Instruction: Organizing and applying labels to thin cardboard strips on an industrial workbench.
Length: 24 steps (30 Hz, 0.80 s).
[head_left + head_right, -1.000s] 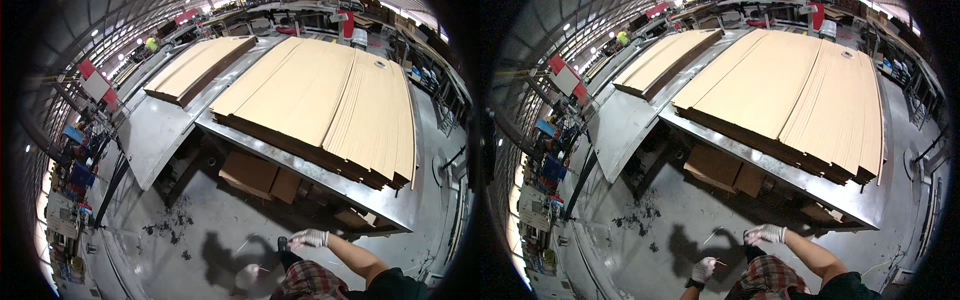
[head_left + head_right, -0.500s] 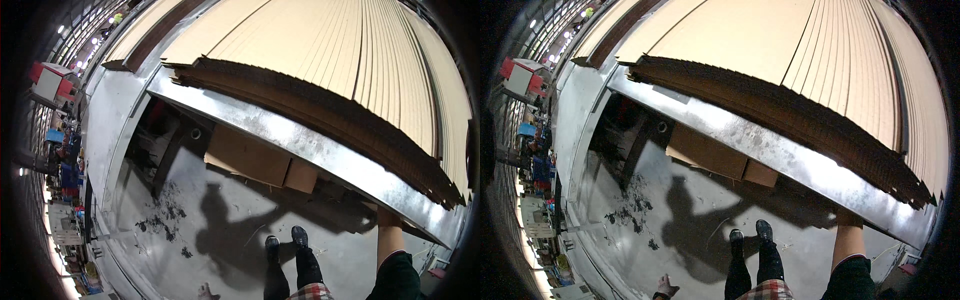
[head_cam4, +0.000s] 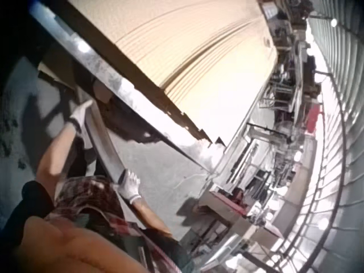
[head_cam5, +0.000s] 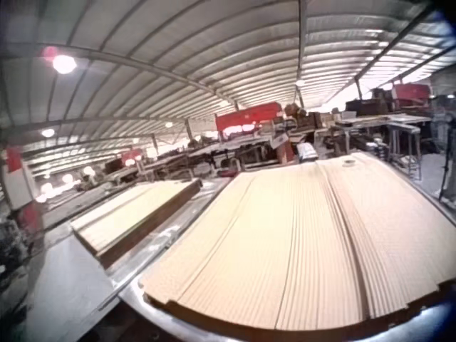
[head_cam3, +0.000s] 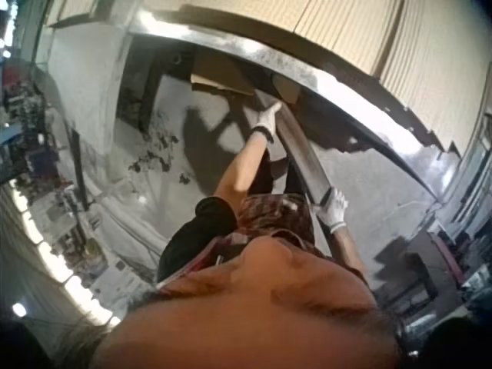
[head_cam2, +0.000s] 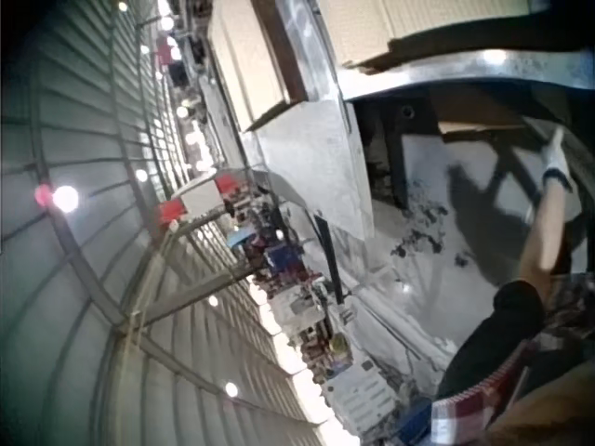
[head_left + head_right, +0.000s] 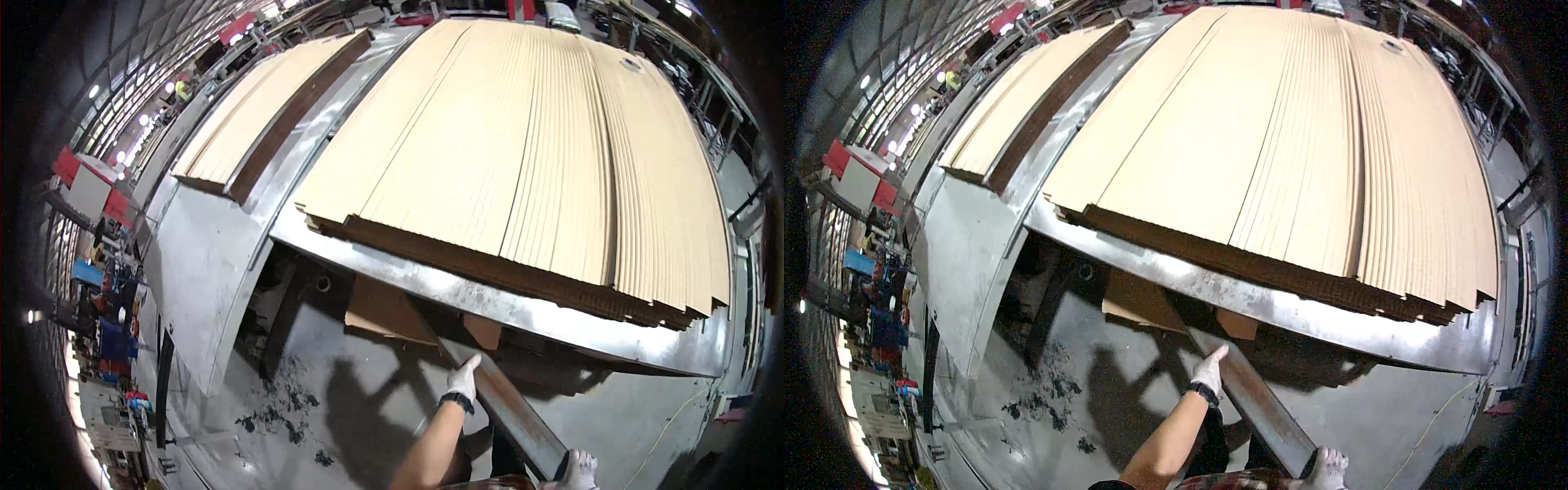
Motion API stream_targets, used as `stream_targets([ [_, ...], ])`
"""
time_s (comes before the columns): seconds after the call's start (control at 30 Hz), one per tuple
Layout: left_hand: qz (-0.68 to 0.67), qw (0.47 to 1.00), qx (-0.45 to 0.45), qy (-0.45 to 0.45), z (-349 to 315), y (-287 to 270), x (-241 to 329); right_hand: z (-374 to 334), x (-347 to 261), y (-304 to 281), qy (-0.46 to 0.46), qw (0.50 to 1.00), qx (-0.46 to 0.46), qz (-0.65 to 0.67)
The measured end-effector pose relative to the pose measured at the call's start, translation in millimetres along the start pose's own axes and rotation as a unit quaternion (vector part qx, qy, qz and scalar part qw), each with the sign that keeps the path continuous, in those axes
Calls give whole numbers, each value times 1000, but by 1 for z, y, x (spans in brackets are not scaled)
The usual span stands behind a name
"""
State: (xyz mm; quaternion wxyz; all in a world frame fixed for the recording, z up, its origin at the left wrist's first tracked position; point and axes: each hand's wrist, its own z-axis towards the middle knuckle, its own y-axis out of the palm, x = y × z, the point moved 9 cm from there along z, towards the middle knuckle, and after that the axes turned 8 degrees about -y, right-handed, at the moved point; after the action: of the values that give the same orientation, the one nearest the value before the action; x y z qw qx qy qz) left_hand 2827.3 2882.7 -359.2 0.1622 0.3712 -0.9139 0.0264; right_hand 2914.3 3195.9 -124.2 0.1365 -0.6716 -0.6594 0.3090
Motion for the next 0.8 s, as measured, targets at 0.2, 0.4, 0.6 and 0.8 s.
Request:
stream_targets([
  [0.2, -179, 930, -202, -250, -176, -3, -157, -80, 60, 45, -73, 993, 9, -89],
  [0.4, 204, 915, -330, 110, -339, 7, -70, -107, 59, -16, -223, 908, 283, -212],
  [0.6, -183, 943, -260, -99, -275, 18, -20, -74, 16, -145, -308, 879, 308, -195],
  [0.8, -95, 986, -134, 10, -286, 65, 111, -64, -21, -244, -333, 862, 351, -150],
])
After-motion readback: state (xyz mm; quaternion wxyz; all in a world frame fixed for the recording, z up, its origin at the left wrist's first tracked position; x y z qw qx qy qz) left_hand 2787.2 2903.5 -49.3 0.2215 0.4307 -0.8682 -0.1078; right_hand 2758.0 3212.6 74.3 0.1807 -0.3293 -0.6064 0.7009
